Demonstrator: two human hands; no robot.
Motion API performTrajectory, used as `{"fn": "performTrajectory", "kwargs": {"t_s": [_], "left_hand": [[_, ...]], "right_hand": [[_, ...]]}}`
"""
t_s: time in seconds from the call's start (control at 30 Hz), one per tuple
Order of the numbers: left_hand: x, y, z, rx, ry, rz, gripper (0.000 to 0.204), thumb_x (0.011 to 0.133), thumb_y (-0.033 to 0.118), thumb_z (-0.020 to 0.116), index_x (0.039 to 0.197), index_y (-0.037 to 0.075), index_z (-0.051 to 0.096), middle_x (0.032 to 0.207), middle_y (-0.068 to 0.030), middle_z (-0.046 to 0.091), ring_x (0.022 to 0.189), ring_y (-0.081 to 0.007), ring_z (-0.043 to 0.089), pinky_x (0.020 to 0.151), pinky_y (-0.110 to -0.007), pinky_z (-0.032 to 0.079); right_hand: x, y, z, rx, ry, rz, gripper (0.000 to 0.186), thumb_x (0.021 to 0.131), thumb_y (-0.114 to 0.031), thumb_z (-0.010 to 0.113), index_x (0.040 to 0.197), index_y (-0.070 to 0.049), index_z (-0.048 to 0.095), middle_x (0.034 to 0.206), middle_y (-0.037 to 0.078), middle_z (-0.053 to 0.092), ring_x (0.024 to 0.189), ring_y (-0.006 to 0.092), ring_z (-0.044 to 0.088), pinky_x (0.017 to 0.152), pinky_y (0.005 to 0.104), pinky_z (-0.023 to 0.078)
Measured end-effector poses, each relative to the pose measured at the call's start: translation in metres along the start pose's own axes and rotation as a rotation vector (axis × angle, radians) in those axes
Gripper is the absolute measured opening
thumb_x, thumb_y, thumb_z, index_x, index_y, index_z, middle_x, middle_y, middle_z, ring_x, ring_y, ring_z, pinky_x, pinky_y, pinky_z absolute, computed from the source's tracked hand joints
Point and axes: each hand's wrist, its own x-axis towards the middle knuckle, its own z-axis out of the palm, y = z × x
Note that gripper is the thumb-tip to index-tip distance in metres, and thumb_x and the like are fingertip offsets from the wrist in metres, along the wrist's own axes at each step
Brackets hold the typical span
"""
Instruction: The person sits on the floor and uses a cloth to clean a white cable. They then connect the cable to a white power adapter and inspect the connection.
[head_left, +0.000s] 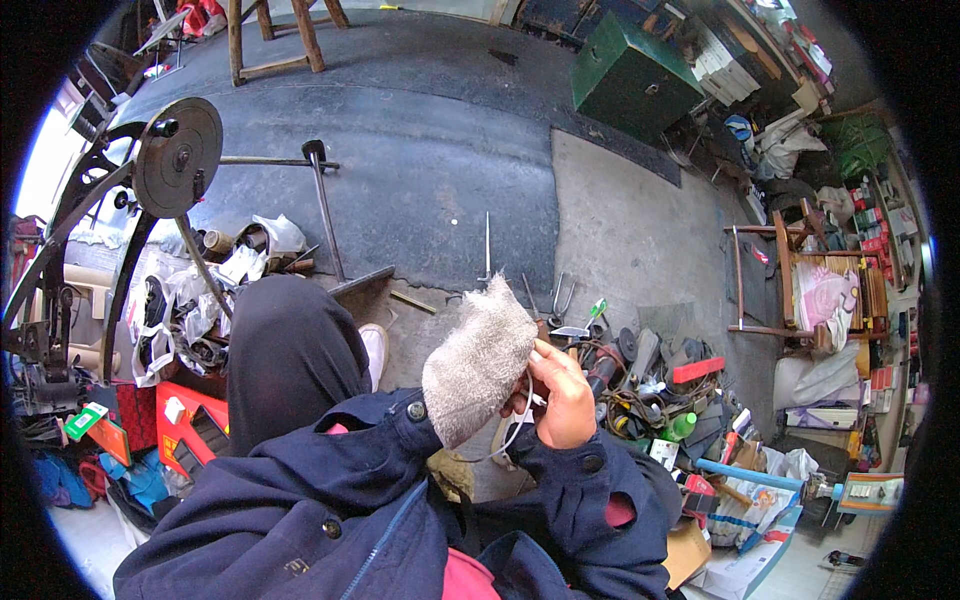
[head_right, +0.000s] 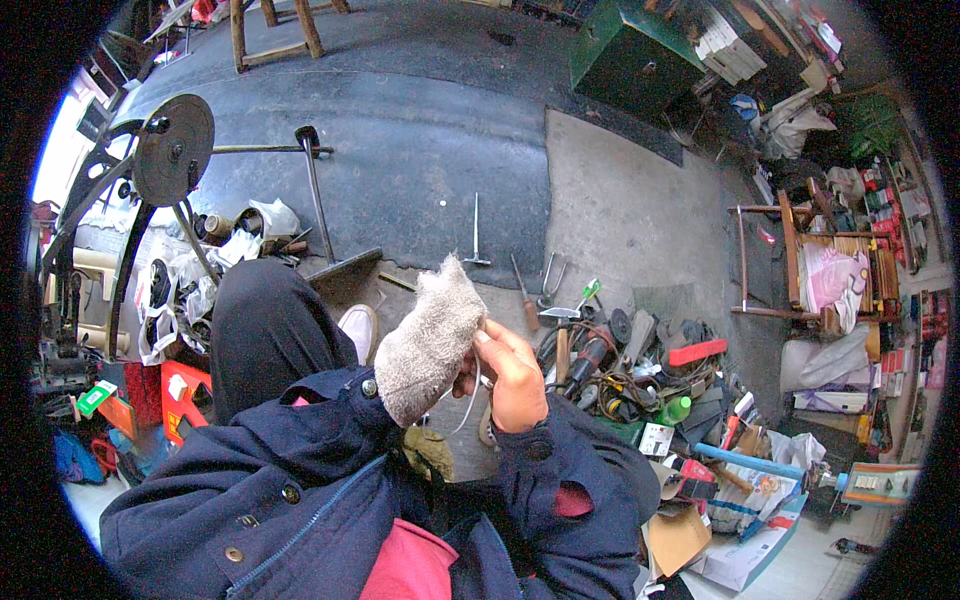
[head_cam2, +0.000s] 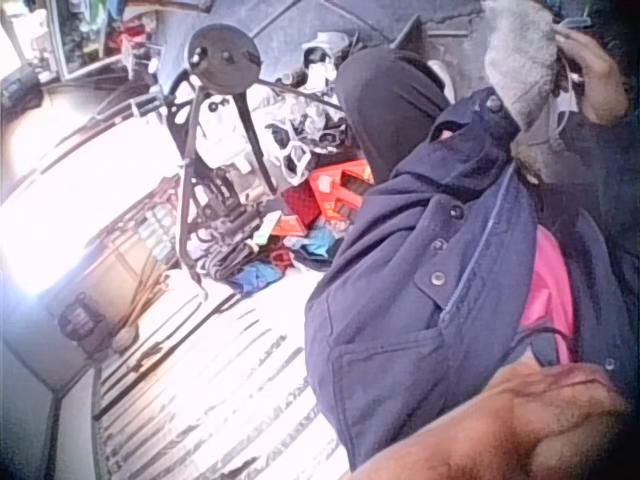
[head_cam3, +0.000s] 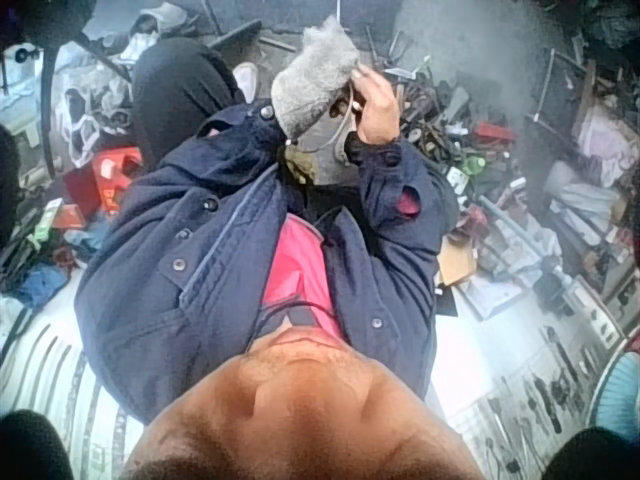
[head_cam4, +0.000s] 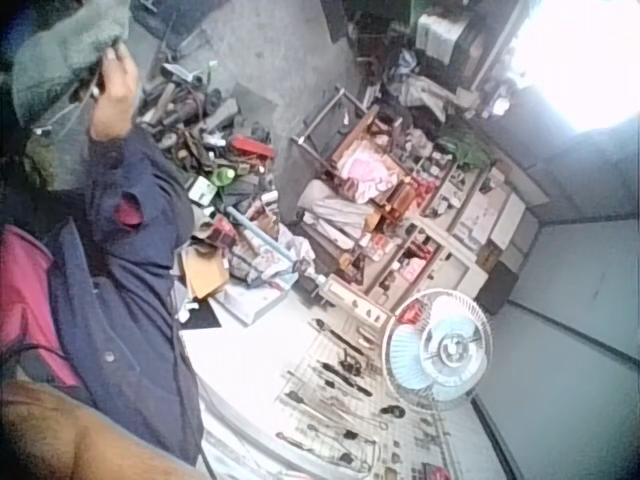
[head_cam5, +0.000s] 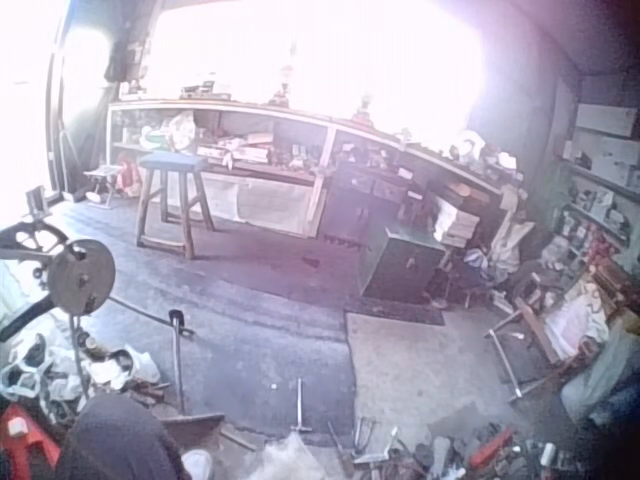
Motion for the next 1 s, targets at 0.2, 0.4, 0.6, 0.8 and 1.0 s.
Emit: {"fn": "performTrajectory", "kwargs": {"t_s": [0.2,0.4,0.6,0.8,1.0], "left_hand": [[-0.001,-0.001,-0.014,-0.058,-0.075,-0.032,0.03,0.101,0.033,0.06,0.096,0.003,0.061,0.069,-0.0104,0.061,0.052,-0.0272,0.061,0.042,-0.037,0.047],[0.0,0.002,0.0,0.085,0.037,0.009,0.033,0.102,0.036,0.057,0.095,0.004,0.06,0.069,-0.0101,0.06,0.052,-0.0267,0.061,0.042,-0.037,0.047],[-0.003,0.007,-0.003,0.033,0.002,-0.057,0.031,0.104,0.036,0.054,0.1,0.006,0.059,0.066,-0.0077,0.058,0.051,-0.0214,0.059,0.043,-0.033,0.046],[-0.001,0.008,0.0,0.092,0.003,-0.021,0.029,0.105,0.033,0.053,0.098,0.005,0.059,0.064,-0.0082,0.059,0.052,-0.0212,0.06,0.041,-0.035,0.048],[-0.005,0.01,-0.002,0.009,0.015,0.018,0.027,0.104,0.032,0.054,0.098,0.006,0.06,0.066,-0.0049,0.058,0.053,-0.018,0.059,0.041,-0.033,0.048]], "right_hand": [[0.001,0.002,-0.002,-0.016,-0.025,0.089,0.031,0.099,-0.026,0.047,0.11,-0.001,0.061,0.083,0.004,0.058,0.069,0.0145,0.056,0.061,0.0297,0.048],[0.002,0.003,0.001,-0.034,-0.04,-0.045,0.031,0.1,-0.026,0.047,0.11,-0.001,0.061,0.084,0.003,0.058,0.069,0.0141,0.055,0.061,0.0296,0.048],[0.0,0.002,0.001,0.005,-0.034,0.071,0.03,0.101,-0.025,0.046,0.112,-0.001,0.061,0.083,0.002,0.057,0.07,0.0137,0.056,0.062,0.0284,0.046],[0.001,0.004,0.002,-0.035,-0.001,-0.027,0.029,0.102,-0.025,0.045,0.109,-0.001,0.06,0.082,0.003,0.056,0.07,0.0142,0.056,0.061,0.0297,0.048],[0.003,0.008,-0.002,0.01,-0.067,0.047,0.032,0.103,-0.029,0.046,0.105,-0.001,0.061,0.082,0.004,0.059,0.068,0.014,0.058,0.06,0.0282,0.047]]}}
